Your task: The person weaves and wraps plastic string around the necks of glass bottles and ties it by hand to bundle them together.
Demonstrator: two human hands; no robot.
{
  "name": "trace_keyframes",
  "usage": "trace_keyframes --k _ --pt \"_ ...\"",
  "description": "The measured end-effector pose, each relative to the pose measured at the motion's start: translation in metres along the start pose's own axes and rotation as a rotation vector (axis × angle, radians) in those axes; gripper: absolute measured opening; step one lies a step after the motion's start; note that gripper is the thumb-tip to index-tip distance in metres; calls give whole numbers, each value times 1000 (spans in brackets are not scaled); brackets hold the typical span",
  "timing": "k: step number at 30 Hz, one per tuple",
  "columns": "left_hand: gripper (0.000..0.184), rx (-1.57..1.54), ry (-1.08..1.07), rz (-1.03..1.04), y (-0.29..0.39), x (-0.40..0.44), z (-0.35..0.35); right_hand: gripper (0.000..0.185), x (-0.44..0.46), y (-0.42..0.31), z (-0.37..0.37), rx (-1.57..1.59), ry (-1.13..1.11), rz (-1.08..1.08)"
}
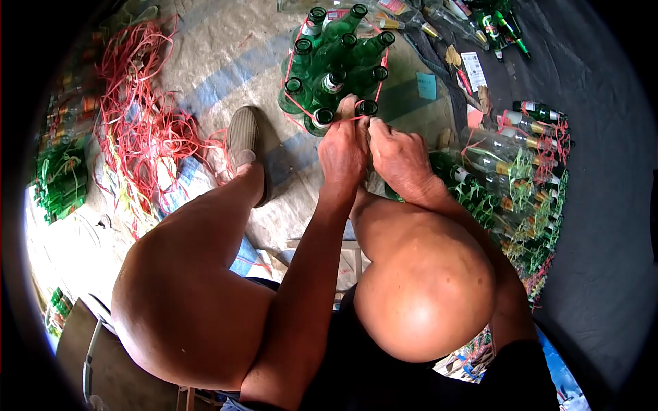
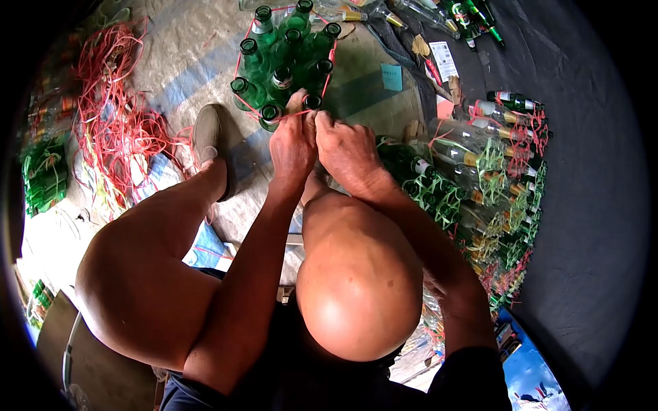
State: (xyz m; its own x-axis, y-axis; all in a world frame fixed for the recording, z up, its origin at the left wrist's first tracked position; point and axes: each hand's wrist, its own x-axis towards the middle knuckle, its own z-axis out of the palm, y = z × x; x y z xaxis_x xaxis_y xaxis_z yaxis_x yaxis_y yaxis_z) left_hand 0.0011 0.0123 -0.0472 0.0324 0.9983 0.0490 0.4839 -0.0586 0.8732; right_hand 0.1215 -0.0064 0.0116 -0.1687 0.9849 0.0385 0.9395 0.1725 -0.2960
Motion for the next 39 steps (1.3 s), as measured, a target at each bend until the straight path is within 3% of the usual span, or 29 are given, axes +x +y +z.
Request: trace_keyframes --k 8,11,17,23,25,27,32,35,39 --pt "39 -68 41 -10 -2 -1 2 9 10 -13 -22 -126 -252 -144" --pt "37 -45 4 -2 -11 -4 5 5 24 -17 -28 -143 -179 -268" --pt "31 26 -115 -14 -23 -7 11 9 62 -20 -41 -246 -307 -457" --pt "37 -120 -8 -105 -5 -3 5 9 90 -14 -38 -213 -319 -602" --pt "46 -121 32 -78 -7 -5 8 11 93 -18 -40 -190 -380 -487" --pt "35 -58 29 -66 -10 -5 11 12 96 -23 -46 -176 -423 -386" --pt "29 -52 -93 -181 -8 -4 7 9 96 -29 -50 -172 -420 -352" --pt "28 -149 -25 -176 -4 -4 5 9 98 -36 -51 -163 -382 -330" --pt "32 -79 -103 -119 -15 -3 9 10 100 -33 -51 -144 -407 -288"
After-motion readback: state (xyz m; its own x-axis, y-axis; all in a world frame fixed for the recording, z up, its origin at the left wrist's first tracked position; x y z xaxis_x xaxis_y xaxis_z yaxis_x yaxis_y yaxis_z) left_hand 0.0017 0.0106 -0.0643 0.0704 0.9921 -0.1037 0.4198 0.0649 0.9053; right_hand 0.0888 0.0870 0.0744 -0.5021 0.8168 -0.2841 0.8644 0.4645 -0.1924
